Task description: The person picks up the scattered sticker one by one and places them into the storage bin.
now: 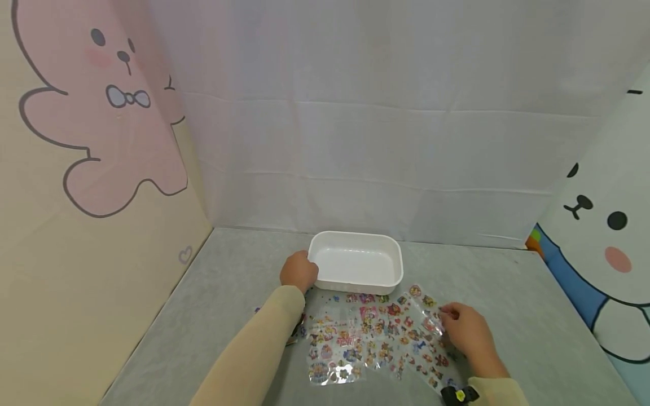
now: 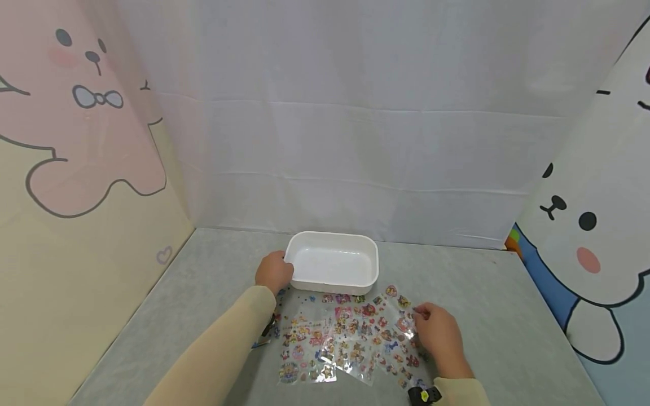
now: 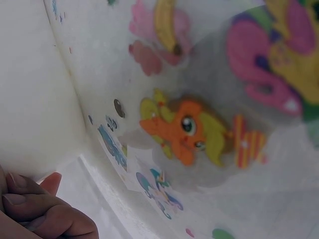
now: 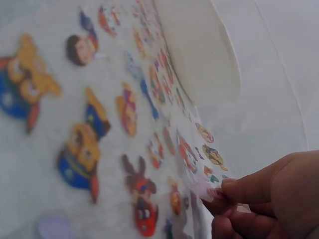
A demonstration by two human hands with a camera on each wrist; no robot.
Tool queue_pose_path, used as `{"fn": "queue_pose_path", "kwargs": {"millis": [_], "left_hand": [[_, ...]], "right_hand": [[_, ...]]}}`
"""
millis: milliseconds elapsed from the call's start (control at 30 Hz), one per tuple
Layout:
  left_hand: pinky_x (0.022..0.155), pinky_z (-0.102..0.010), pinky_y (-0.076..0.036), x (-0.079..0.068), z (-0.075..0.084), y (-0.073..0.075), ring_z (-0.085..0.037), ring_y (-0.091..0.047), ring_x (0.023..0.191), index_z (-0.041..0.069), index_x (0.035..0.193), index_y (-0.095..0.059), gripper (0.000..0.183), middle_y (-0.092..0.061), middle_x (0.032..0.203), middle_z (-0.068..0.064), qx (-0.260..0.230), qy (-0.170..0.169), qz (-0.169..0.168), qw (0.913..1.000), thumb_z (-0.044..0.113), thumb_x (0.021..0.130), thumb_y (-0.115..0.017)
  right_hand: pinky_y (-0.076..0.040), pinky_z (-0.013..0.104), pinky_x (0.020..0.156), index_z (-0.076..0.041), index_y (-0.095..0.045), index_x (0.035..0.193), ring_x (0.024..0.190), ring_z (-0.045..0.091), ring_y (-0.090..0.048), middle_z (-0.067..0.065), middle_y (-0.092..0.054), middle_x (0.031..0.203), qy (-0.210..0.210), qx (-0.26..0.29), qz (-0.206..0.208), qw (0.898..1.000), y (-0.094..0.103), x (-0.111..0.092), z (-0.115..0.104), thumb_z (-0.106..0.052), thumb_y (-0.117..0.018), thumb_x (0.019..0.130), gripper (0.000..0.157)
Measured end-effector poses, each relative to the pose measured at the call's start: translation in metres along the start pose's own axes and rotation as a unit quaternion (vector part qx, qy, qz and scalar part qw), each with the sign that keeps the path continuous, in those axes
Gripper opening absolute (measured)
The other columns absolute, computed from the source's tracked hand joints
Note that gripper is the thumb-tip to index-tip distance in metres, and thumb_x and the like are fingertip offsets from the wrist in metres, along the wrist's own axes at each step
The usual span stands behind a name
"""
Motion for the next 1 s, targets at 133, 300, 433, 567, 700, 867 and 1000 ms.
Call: {"fn": "queue_pose_path", "kwargs": {"millis": [133, 300, 433, 567, 700, 867, 1000], "left_hand": [[0.078, -0.046, -0.049, 0.0014, -0.0009, -0.0026, -0.026, -0.062, 0.092, 0.006, 0.116, -0.065, 0.035, -0.067, 0.104, -0.010, -0.001, -0.001, 0.003, 1.0000, 0.013, 0.083, -0.055], [0.077, -0.045, -0.049, 0.0018, -0.0015, -0.0047, -0.025, -0.062, 0.089, 0.006, 0.113, -0.067, 0.033, -0.067, 0.102, -0.009, 0.001, -0.006, 0.012, 0.9999, 0.013, 0.083, -0.055], [0.076, -0.045, -0.050, 0.0018, -0.0023, -0.0052, -0.025, -0.062, 0.089, 0.006, 0.112, -0.067, 0.033, -0.068, 0.101, -0.009, 0.002, -0.007, 0.012, 0.9999, 0.013, 0.082, -0.055], [0.076, -0.046, -0.050, 0.0013, -0.0024, -0.0048, -0.025, -0.062, 0.089, 0.007, 0.112, -0.067, 0.032, -0.068, 0.100, -0.009, 0.002, -0.006, 0.013, 0.9999, 0.012, 0.083, -0.055], [0.076, -0.046, -0.050, 0.0009, -0.0026, -0.0044, -0.026, -0.062, 0.090, 0.006, 0.113, -0.066, 0.033, -0.068, 0.102, -0.009, 0.001, -0.005, 0.012, 0.9999, 0.012, 0.083, -0.055], [0.078, -0.047, -0.049, 0.0020, -0.0037, -0.0058, -0.026, -0.062, 0.092, 0.006, 0.115, -0.066, 0.034, -0.067, 0.104, -0.010, 0.000, -0.002, 0.014, 0.9999, 0.013, 0.083, -0.056], [0.079, -0.047, -0.049, 0.0015, -0.0040, -0.0067, -0.026, -0.062, 0.093, 0.006, 0.117, -0.065, 0.035, -0.067, 0.106, -0.010, -0.007, 0.004, 0.014, 0.9999, 0.014, 0.084, -0.056]], "right_hand": [[-0.044, 0.035, 0.056, 0.002, -0.066, 0.105, 0.071, 0.020, -0.055, 0.009, -0.065, 0.087, 0.023, 0.025, 0.001, 0.999, 0.0044, -0.0009, 0.0045, -0.018, -0.059, 0.089, 0.027], [-0.044, 0.033, 0.054, 0.002, -0.065, 0.105, 0.068, 0.018, -0.057, 0.004, -0.064, 0.079, 0.012, 0.068, -0.022, 0.997, 0.0053, 0.0000, 0.0082, -0.018, -0.060, 0.089, 0.026], [-0.044, 0.032, 0.054, 0.003, -0.065, 0.105, 0.068, 0.017, -0.058, 0.003, -0.064, 0.078, -0.006, 0.101, -0.032, 0.994, 0.0048, 0.0005, 0.0099, -0.017, -0.060, 0.090, 0.026], [-0.046, 0.032, 0.056, 0.004, -0.065, 0.104, 0.067, 0.015, -0.061, 0.005, -0.066, 0.081, -0.002, 0.138, -0.029, 0.990, 0.0047, -0.0004, 0.0110, -0.015, -0.060, 0.090, 0.025], [-0.049, 0.033, 0.058, 0.005, -0.064, 0.107, 0.068, 0.015, -0.063, 0.007, -0.067, 0.084, -0.010, 0.164, -0.028, 0.986, 0.0050, -0.0017, 0.0105, -0.015, -0.061, 0.090, 0.027], [-0.050, 0.034, 0.060, 0.005, -0.063, 0.108, 0.069, 0.015, -0.062, 0.006, -0.067, 0.082, -0.033, 0.190, -0.023, 0.981, 0.0044, -0.0028, 0.0099, -0.013, -0.059, 0.091, 0.025], [-0.051, 0.035, 0.060, 0.005, -0.063, 0.108, 0.069, 0.016, -0.062, 0.008, -0.067, 0.083, -0.051, 0.218, -0.013, 0.975, 0.0036, -0.0039, 0.0094, -0.011, -0.058, 0.091, 0.024]]}}
Point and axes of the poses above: each hand's wrist, its own x-axis towards the middle knuckle, its own y-axis out of the back of the hand, z = x × y, the point moved 1 cm from there along x, towards the middle knuckle
